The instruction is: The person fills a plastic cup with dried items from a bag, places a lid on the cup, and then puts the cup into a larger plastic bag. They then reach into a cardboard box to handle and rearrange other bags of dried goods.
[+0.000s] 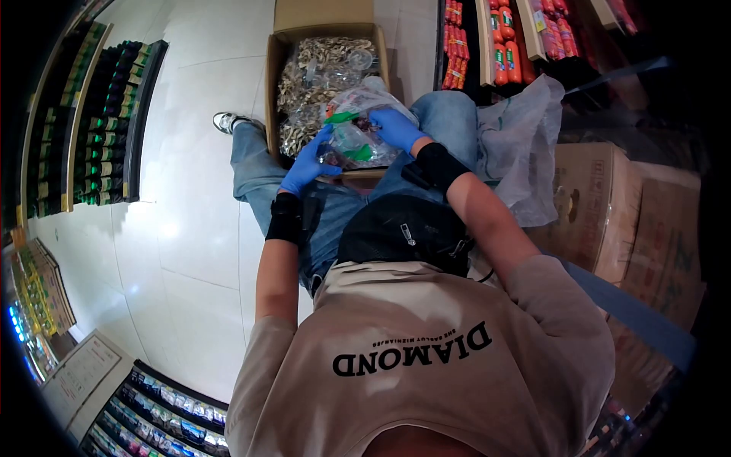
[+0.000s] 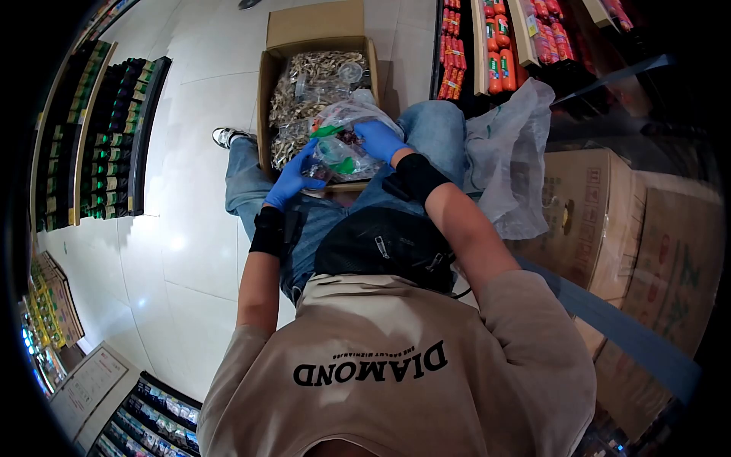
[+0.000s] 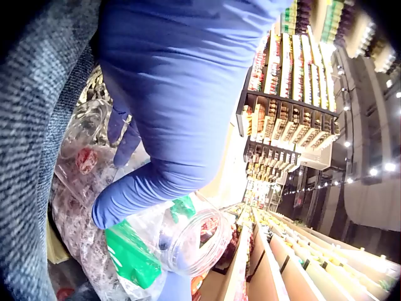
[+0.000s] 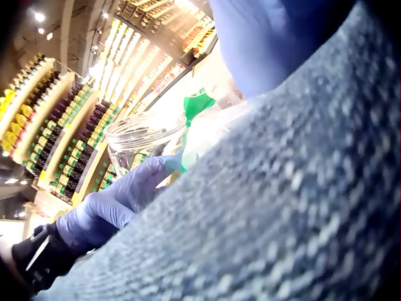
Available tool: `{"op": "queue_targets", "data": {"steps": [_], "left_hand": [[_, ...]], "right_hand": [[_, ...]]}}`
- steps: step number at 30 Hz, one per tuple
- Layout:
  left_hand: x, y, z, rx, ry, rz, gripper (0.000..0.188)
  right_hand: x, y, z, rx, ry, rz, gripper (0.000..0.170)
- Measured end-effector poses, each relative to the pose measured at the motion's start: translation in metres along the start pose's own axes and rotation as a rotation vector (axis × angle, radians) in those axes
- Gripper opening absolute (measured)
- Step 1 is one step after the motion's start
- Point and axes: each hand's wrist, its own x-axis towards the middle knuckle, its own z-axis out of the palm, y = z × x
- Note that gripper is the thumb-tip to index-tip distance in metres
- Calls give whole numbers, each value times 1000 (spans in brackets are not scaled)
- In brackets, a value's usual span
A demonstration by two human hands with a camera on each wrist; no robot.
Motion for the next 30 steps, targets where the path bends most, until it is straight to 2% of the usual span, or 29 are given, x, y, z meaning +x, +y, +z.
{"op": "queue_targets", "data": {"steps": [5, 7, 8, 10, 11, 13, 14, 16, 20, 22, 26, 28, 29, 30], "left_hand": [[-1, -4, -2, 12, 3, 36, 110], [-1, -3, -2, -7, -1, 18, 109], [-1, -2, -2, -28, -9, 0, 109], [-1, -1, -1, -54, -5, -14, 109], [-2, -2, 0, -80, -8, -29, 109], [-1, -4, 0, -87, -8, -32, 109], [-1, -3, 1, -92, -10, -36, 109], [-1, -3, 1, -96, -6, -39, 110], [-2, 0, 0, -78, 0, -56, 111], [-3, 1, 1, -100, 1, -64, 111], [0, -6, -1, -44, -3, -42, 111], [0, -7, 0, -48, -1, -40, 111], [0, -7, 0, -54, 0, -37, 111], [0, -6, 0, -54, -3, -38, 111]], "right_hand": [[4, -10, -5, 1, 128, -111, 18], [7, -27, -20, 202, 72, 172, 18], [7, -40, -29, 202, 68, 166, 18], [8, -61, -42, 527, 115, 386, 17], [8, -56, -38, 526, 109, 384, 17], [10, -45, -33, 962, 81, 140, 23], [9, -48, -35, 961, 79, 141, 23], [6, -53, -39, 983, -43, 130, 23], [7, -56, -37, 863, -31, 121, 22], [11, -49, -39, 955, 13, 289, 20], [9, -42, -43, 981, -22, 299, 19], [5, -27, -28, 520, -21, 185, 18], [4, -21, -21, 521, -20, 187, 18], [2, -15, -15, 260, 0, 74, 18]]}}
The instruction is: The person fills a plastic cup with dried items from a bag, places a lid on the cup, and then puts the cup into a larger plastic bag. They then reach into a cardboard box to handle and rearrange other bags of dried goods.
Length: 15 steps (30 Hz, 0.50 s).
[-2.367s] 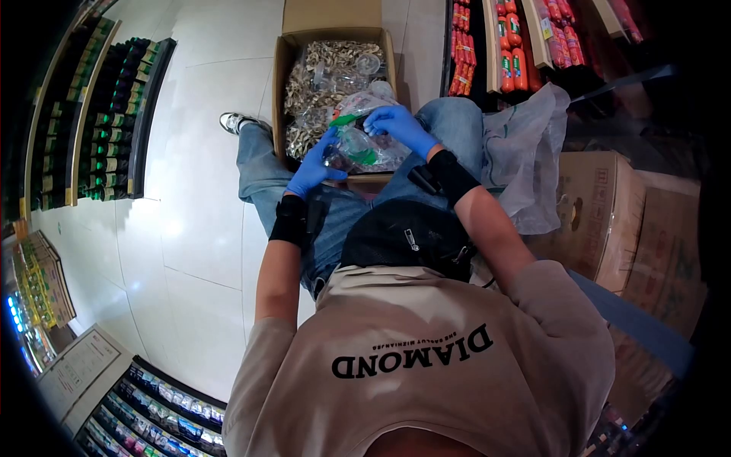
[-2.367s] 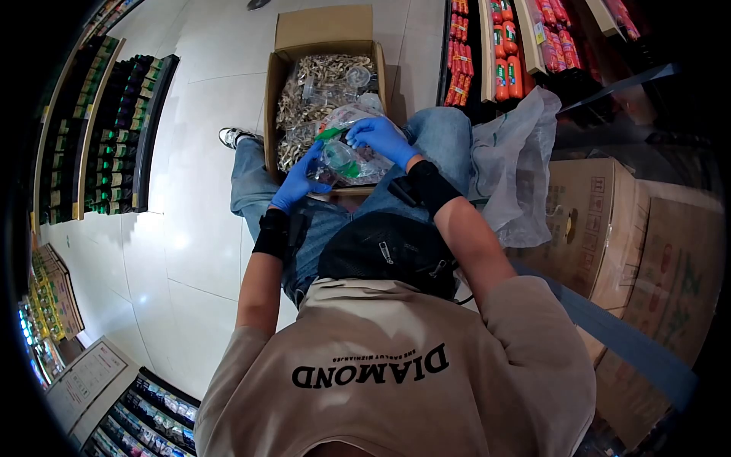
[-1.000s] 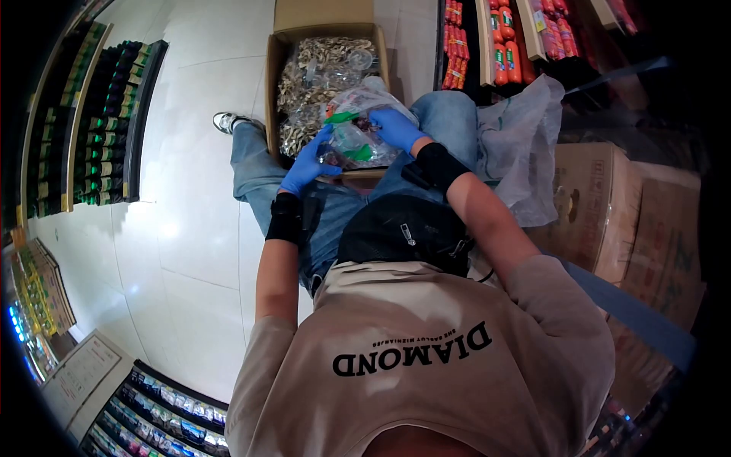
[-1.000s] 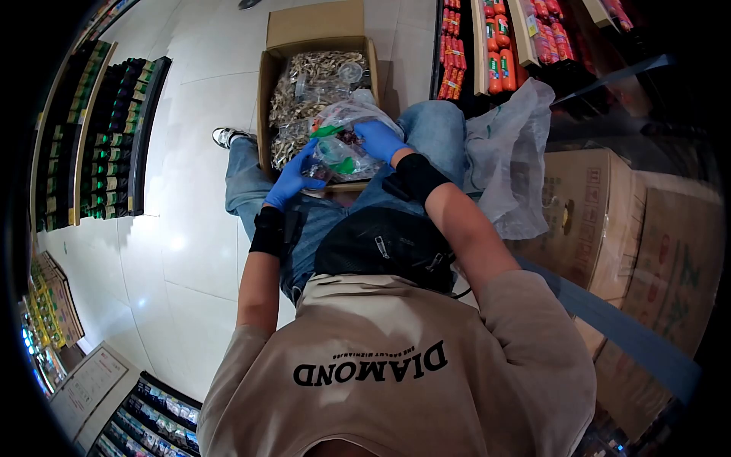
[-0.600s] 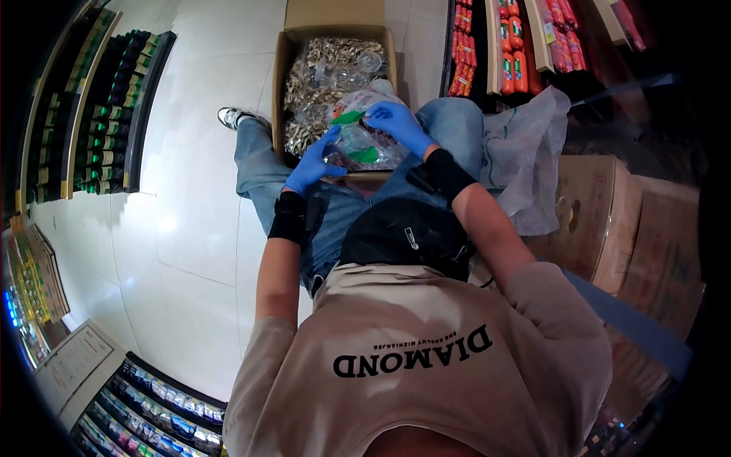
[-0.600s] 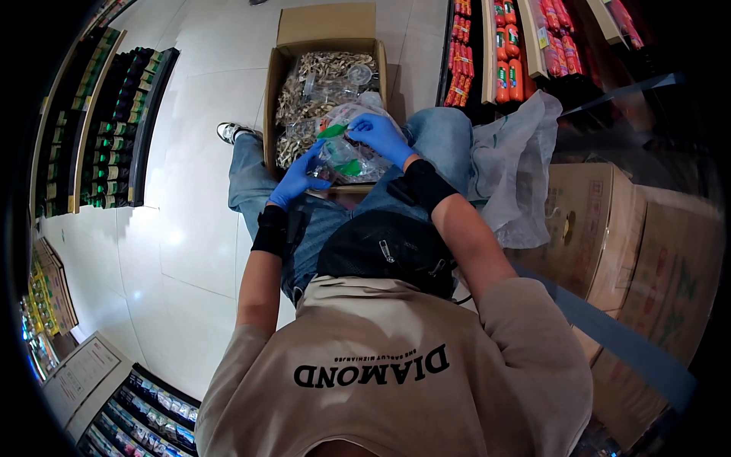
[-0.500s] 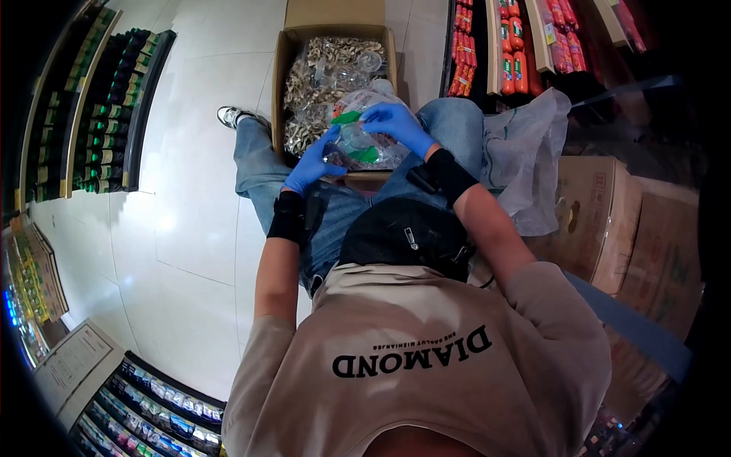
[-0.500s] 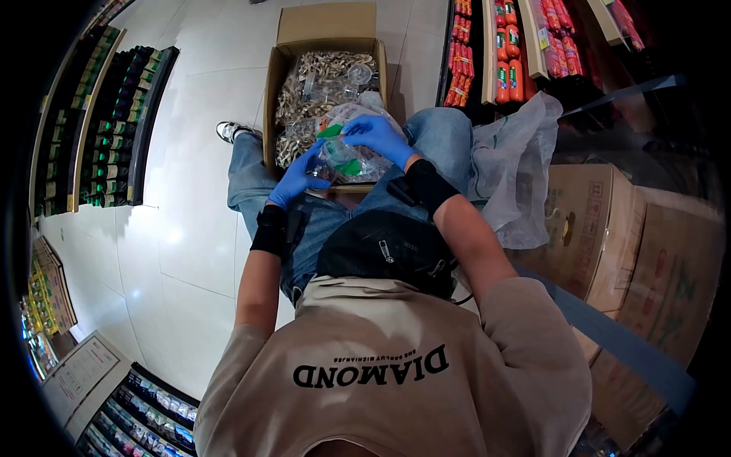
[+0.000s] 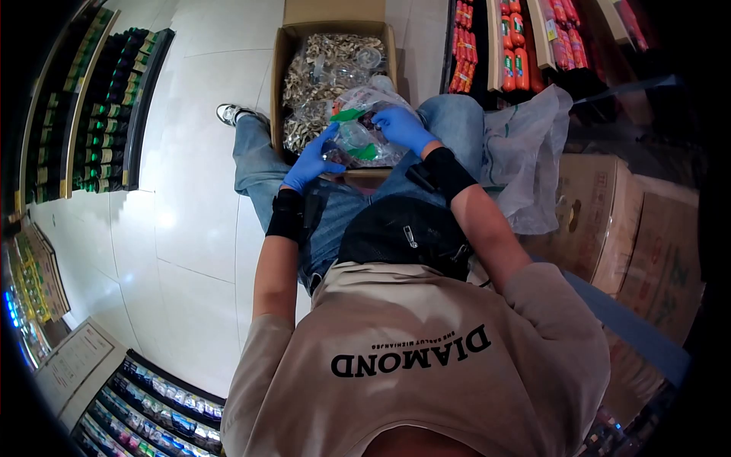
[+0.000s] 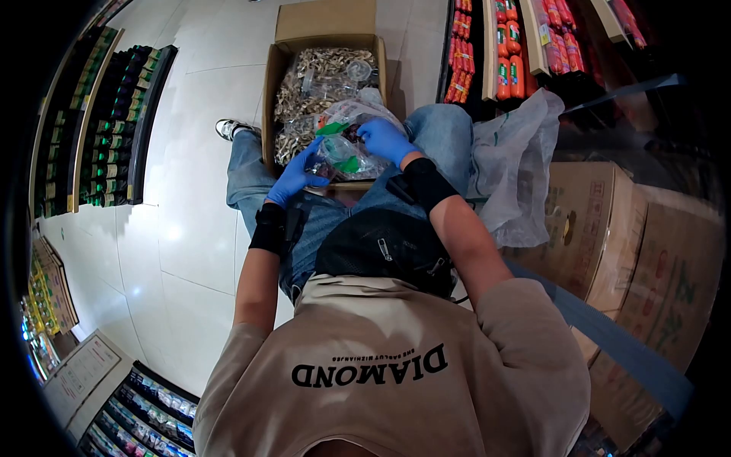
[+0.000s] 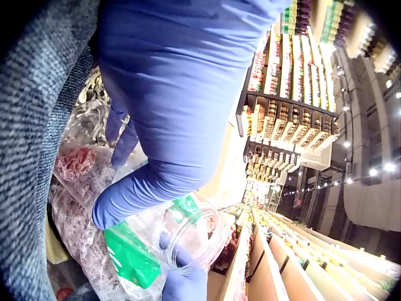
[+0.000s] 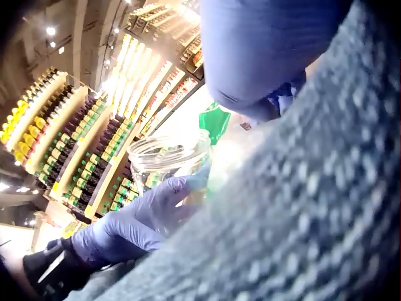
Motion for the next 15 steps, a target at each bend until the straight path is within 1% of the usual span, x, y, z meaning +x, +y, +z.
{"op": "queue_targets", "data": {"steps": [1, 2, 4, 5, 7, 8, 10, 14, 15], "left_hand": [[0, 1, 0, 1, 2, 7, 111], [0, 1, 0, 3, 4, 15, 111], [0, 2, 0, 1, -3, 12, 111], [0, 2, 0, -1, -8, 9, 111], [1, 2, -1, 2, -10, 6, 111], [1, 2, -1, 5, -12, 2, 111], [0, 3, -1, -11, -13, 0, 111], [0, 4, 0, 7, -11, 2, 111], [-1, 5, 1, 8, -12, 2, 111]], "right_hand": [[-1, 8, 4, -262, 14, -114, 19], [-2, 14, 6, -263, 17, -111, 19], [-3, 25, 10, -445, -117, -100, 25], [-2, 26, 10, -446, -116, -100, 25], [0, 29, 12, -398, -170, -38, 18], [0, 29, 11, -398, -169, -38, 18], [-1, 27, 11, -330, -129, -35, 11], [-4, 14, 5, -249, -80, 20, 10], [-4, 9, 3, -241, 3, -2, 13]]}}
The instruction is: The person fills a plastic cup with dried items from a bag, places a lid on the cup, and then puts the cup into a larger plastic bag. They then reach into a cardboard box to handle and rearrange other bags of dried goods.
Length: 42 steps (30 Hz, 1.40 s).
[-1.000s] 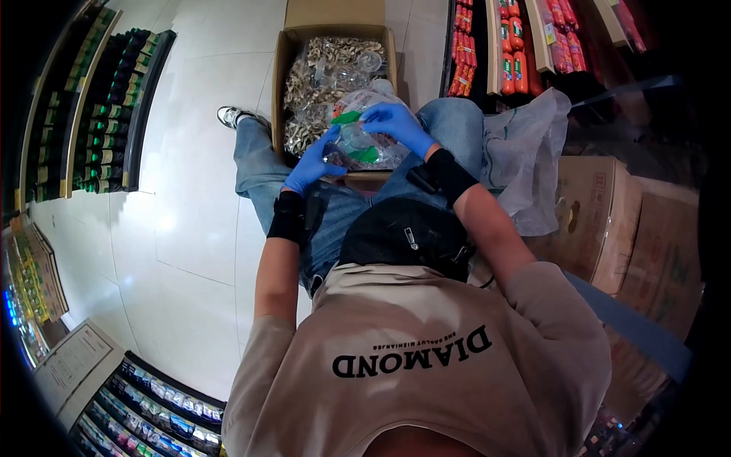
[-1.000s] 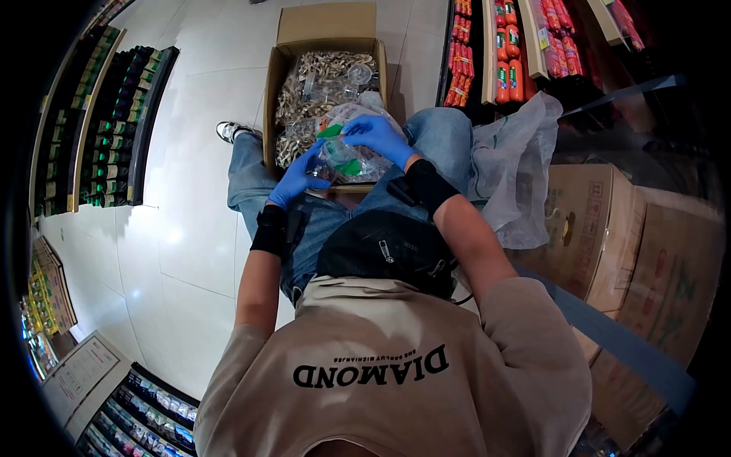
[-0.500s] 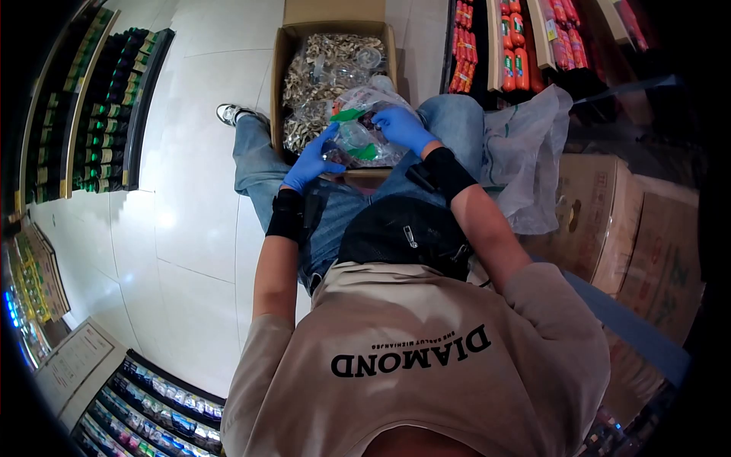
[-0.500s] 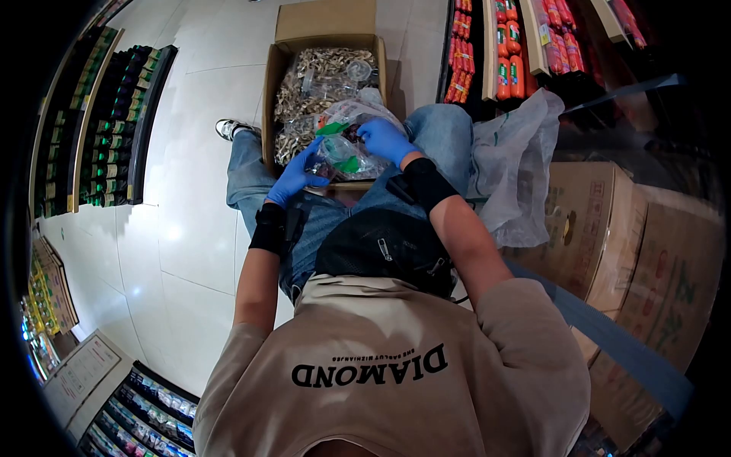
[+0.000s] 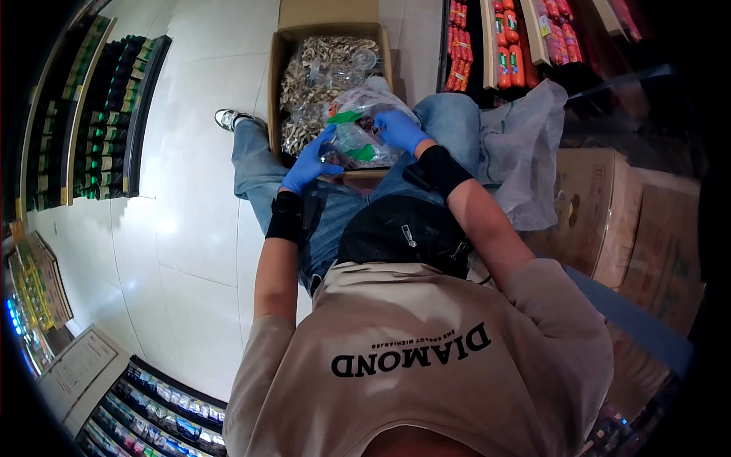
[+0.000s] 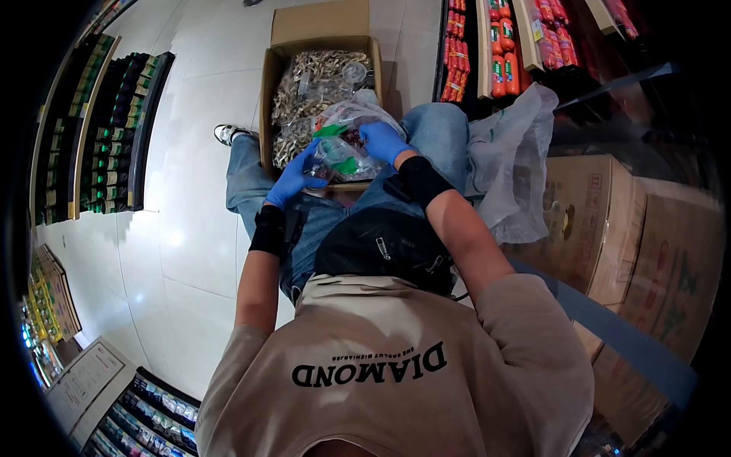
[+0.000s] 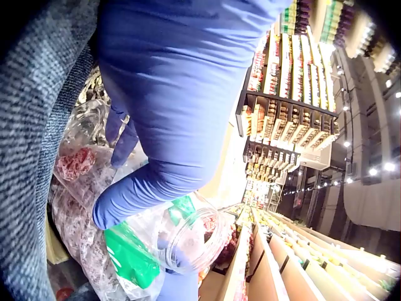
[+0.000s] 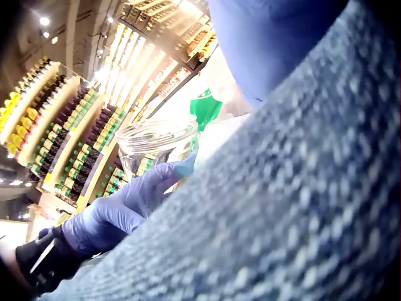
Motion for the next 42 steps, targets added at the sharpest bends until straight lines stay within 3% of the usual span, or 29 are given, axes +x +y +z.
{"op": "queue_targets", "data": {"steps": [2, 4, 5, 7, 10, 14, 16, 20, 22, 23, 25, 31, 35, 38, 40, 41, 42], "left_hand": [[-1, 2, -1, -33, -4, -53, 110], [-1, 2, -1, -27, 2, -35, 111], [-1, 0, -1, -21, 0, -19, 111], [0, -3, -1, -13, 4, -19, 112], [0, -1, -1, -9, 8, -26, 112], [-1, -1, -1, 1, 10, -16, 111], [-1, -1, -1, -4, 15, -10, 111], [-1, -2, 0, -61, 9, -34, 110], [-1, -3, 0, -64, 7, -22, 110], [0, -3, 0, -67, 6, -9, 110], [-1, 1, 1, -63, 3, -17, 110], [-2, 1, 1, -25, 15, -26, 111], [-1, 0, 1, -39, 14, -19, 111], [0, -1, 0, -8, 7, -2, 111], [-1, 0, 0, -26, 7, -18, 110], [-1, 0, 0, -45, 8, -36, 110], [-1, -1, 0, -45, 9, -36, 110]], "right_hand": [[4, -11, -8, 7, 86, -19, 15], [9, -23, -17, 590, 131, 267, 23], [11, -24, -16, 589, 129, 263, 23], [13, -23, -13, 965, 26, 158, 27], [6, -49, -27, 1047, -65, 97, 22], [7, -48, -30, 874, -182, 259, 21], [9, -46, -33, 1020, -103, 276, 20], [11, -14, -14, 899, 47, 202, 17], [5, -20, -22, 216, -16, 219, 18], [3, -8, -13, 216, -17, 220, 18], [1, 24, 17, -33, -148, 32, 12], [5, -6, -10, -316, -359, 102, 19], [4, 0, -4, -363, -348, 46, 19], [2, 5, 2, -378, -218, 4, 16], [1, 1, -6, 28, -83, 52, 19], [2, -6, -10, 28, -83, 51, 19], [3, -13, -12, 276, 14, 161, 21]]}}
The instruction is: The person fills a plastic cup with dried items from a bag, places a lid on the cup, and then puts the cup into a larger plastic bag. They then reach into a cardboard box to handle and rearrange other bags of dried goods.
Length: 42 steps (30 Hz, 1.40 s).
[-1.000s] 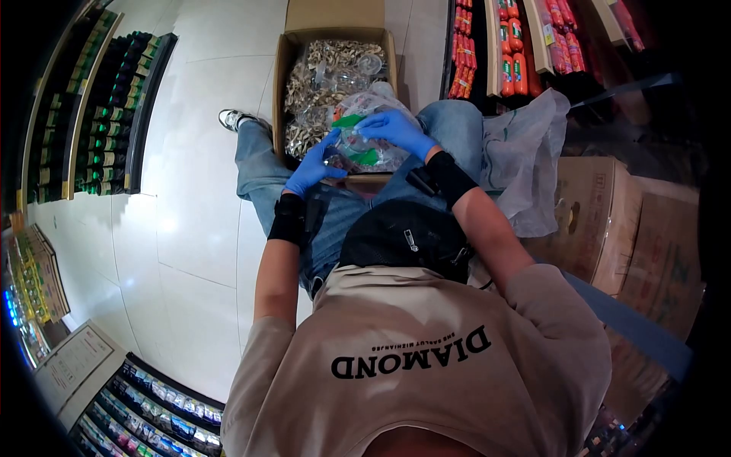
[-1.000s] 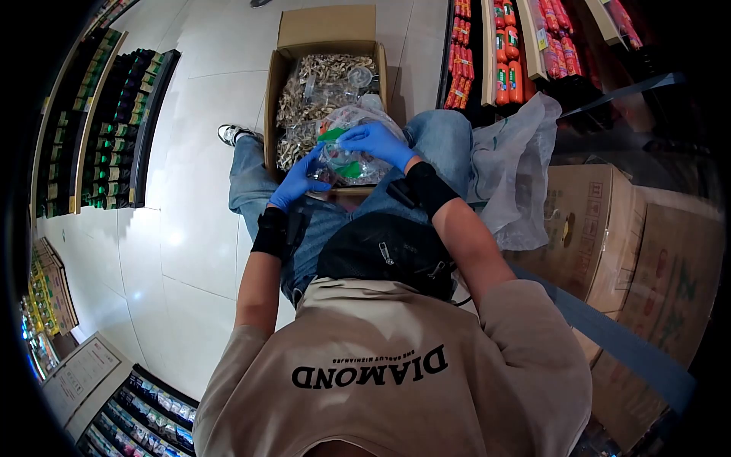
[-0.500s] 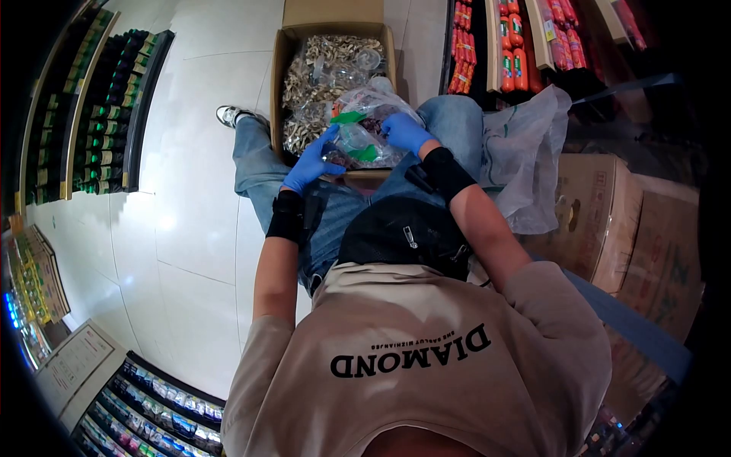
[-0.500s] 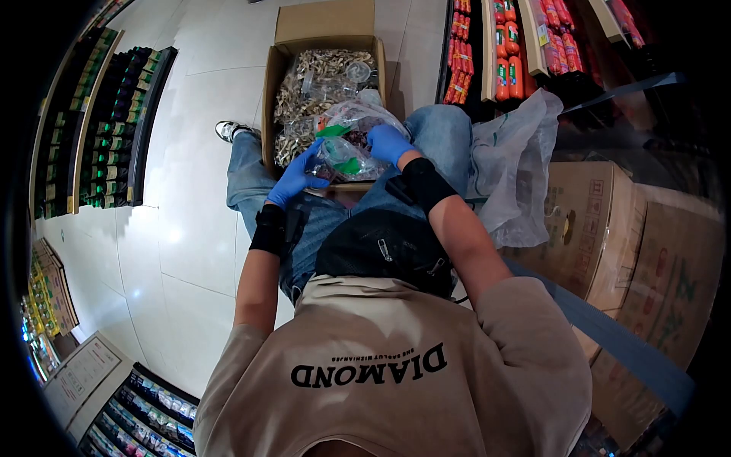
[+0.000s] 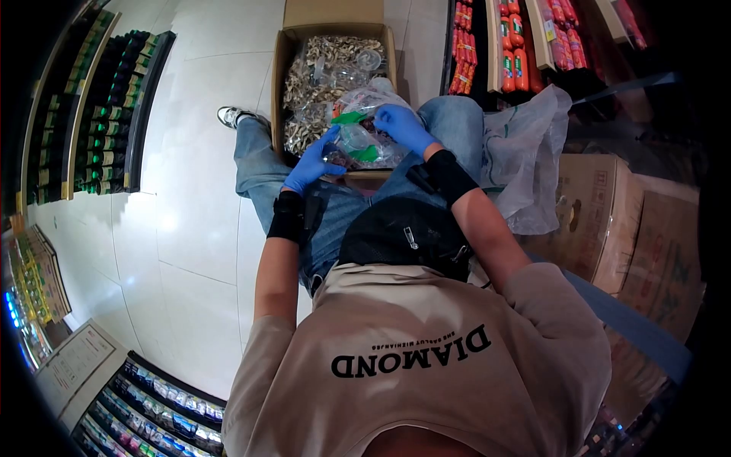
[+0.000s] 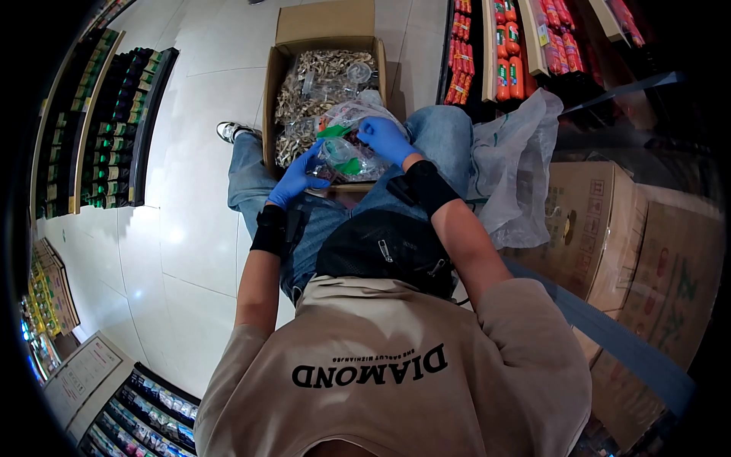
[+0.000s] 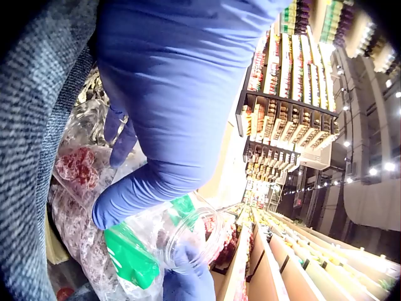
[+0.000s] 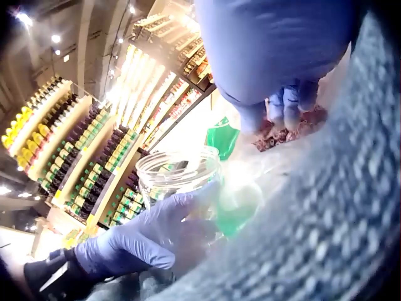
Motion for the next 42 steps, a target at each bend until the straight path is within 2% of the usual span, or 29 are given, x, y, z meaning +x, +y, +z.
{"op": "queue_targets", "data": {"steps": [1, 2, 4, 5, 7, 8, 10, 14, 16, 19, 20, 22, 23, 25, 26, 28, 32, 35, 37, 42], "left_hand": [[0, -1, 0, 16, 4, 11, 110], [1, -1, 0, 33, 7, 22, 110], [1, -3, 0, 13, 4, 17, 110], [1, -3, 0, -7, 1, 12, 110], [1, 0, 0, -15, -3, -14, 110], [1, 0, 0, -23, -6, -39, 110], [1, -1, 1, -30, -7, -39, 110], [0, 1, 1, 0, 15, 5, 110], [-1, 4, 1, 20, 20, 5, 110], [0, 2, 2, 27, 19, 14, 109], [1, 1, 2, 13, 15, 22, 109], [1, -1, 1, -9, 11, 14, 109], [1, -1, 1, -32, 7, 7, 109], [0, 1, 1, -47, -1, -12, 109], [0, 1, 1, -62, -7, -32, 110], [1, 0, 1, -52, -8, -17, 110], [1, 0, 0, -90, -22, -52, 110], [0, 2, 1, -81, -17, -51, 110], [0, 3, 1, -96, -22, -57, 111], [1, 2, 1, -55, -19, -36, 111]], "right_hand": [[0, -8, -1, 254, 91, 100, 23], [1, -7, 0, 254, 90, 99, 23], [5, -7, 0, 535, 22, 29, 26], [5, -12, -1, 536, 23, 28, 26], [0, -31, -7, 645, -112, -70, 30], [-1, -37, -10, 646, -111, -69, 30], [-4, -49, -14, 627, -246, -54, 38], [-2, -38, -8, 652, -214, -88, 33], [1, -32, -11, 576, -49, -74, 29], [14, 14, 2, 477, 43, -39, 27], [11, 11, 1, 477, 44, -38, 27], [2, 4, 0, -94, 46, -72, 24], [3, 9, 5, -94, 48, -71, 24], [5, 23, 19, -288, 140, -329, 17], [5, 21, 18, -289, 143, -327, 17], [5, 17, 15, -423, 22, -245, 15], [12, 31, 24, -542, -16, -288, 9], [14, 35, 28, -562, 45, -320, 7], [15, 39, 31, -510, 164, -359, 7], [14, 39, 31, -576, 162, -357, 8]]}}
